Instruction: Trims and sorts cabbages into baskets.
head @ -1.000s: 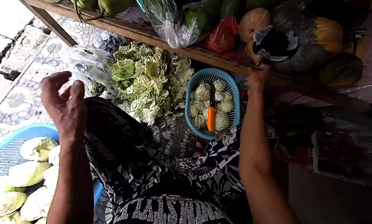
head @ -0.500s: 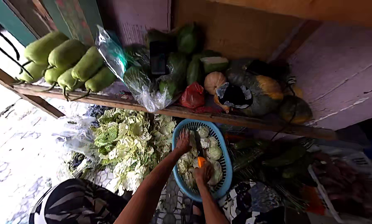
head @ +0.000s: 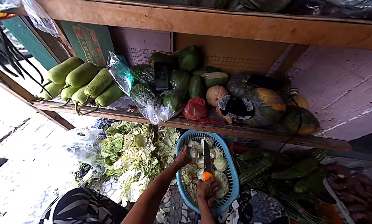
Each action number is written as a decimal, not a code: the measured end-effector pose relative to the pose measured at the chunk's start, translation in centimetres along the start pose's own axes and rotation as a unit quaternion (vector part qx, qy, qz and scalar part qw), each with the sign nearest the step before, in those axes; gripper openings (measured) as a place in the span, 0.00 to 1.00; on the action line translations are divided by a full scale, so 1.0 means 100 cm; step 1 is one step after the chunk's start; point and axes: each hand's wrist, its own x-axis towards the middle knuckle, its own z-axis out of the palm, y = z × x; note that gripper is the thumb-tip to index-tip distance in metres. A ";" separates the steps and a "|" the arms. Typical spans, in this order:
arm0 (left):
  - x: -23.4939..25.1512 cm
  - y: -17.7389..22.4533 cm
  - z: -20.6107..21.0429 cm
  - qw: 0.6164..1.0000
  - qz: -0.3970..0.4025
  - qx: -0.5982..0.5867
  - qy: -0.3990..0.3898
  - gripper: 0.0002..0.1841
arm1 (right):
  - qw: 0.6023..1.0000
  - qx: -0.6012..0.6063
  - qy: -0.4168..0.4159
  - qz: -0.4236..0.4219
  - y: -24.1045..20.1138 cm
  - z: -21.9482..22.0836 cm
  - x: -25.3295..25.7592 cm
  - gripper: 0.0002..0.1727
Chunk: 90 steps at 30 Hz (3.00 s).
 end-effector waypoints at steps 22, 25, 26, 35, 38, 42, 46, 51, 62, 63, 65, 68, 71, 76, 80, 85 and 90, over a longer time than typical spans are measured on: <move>-0.240 -0.009 -0.166 0.904 0.156 -0.210 0.339 0.34 | 0.682 0.473 -0.518 -0.207 -0.151 -0.096 -0.119 0.38; -0.248 -0.025 -0.170 0.881 0.179 -0.297 0.321 0.20 | 0.653 0.475 -0.555 -0.199 -0.147 -0.092 -0.119 0.37; -0.247 -0.027 -0.170 0.874 0.184 -0.321 0.316 0.18 | 0.644 0.488 -0.558 -0.190 -0.147 -0.090 -0.117 0.36; -0.233 -0.010 -0.157 0.845 -0.002 -0.502 0.186 0.25 | 0.636 0.542 -0.492 -0.244 -0.148 -0.077 -0.109 0.43; -0.229 -0.014 -0.153 0.849 0.050 -0.494 0.180 0.27 | 0.647 0.529 -0.479 -0.267 -0.149 -0.078 -0.112 0.27; -0.227 -0.009 -0.151 0.895 0.033 -0.357 0.265 0.46 | 0.683 0.503 -0.466 -0.251 -0.150 -0.079 -0.115 0.21; -0.224 -0.009 -0.152 0.922 0.064 -0.250 0.289 0.51 | 0.723 0.443 -0.473 -0.240 -0.148 -0.079 -0.114 0.35; -0.226 -0.014 -0.155 0.902 0.104 -0.339 0.245 0.49 | 0.709 0.480 -0.472 -0.208 -0.149 -0.080 -0.109 0.32; -0.224 -0.011 -0.147 0.877 0.167 -0.346 0.290 0.33 | 0.648 0.538 -0.485 -0.235 -0.145 -0.071 -0.106 0.36; -0.224 -0.013 -0.147 0.873 0.181 -0.343 0.295 0.34 | 0.654 0.528 -0.485 -0.241 -0.145 -0.072 -0.106 0.36; -0.224 -0.018 -0.149 0.872 0.215 -0.326 0.295 0.34 | 0.668 0.508 -0.485 -0.247 -0.145 -0.074 -0.107 0.36; -0.225 -0.021 -0.152 0.884 0.236 -0.300 0.270 0.32 | 0.681 0.499 -0.476 -0.244 -0.144 -0.073 -0.108 0.36; -0.227 -0.023 -0.153 0.901 0.244 -0.267 0.240 0.31 | 0.697 0.490 -0.468 -0.236 -0.142 -0.071 -0.109 0.40; -0.233 -0.025 -0.160 0.888 0.248 -0.341 0.184 0.25 | 0.711 0.479 -0.447 -0.257 -0.143 -0.078 -0.104 0.43; -0.233 -0.020 -0.156 0.896 0.161 -0.347 0.227 0.26 | 0.739 0.414 -0.394 -0.358 -0.141 -0.080 -0.104 0.53; -0.226 -0.022 -0.146 0.857 0.106 -0.406 0.298 0.13 | 0.757 0.348 -0.378 -0.403 -0.139 -0.076 -0.108 0.55; -0.227 -0.022 -0.151 0.811 0.007 -0.493 0.315 0.07 | 0.755 0.376 -0.404 -0.353 -0.142 -0.073 -0.105 0.53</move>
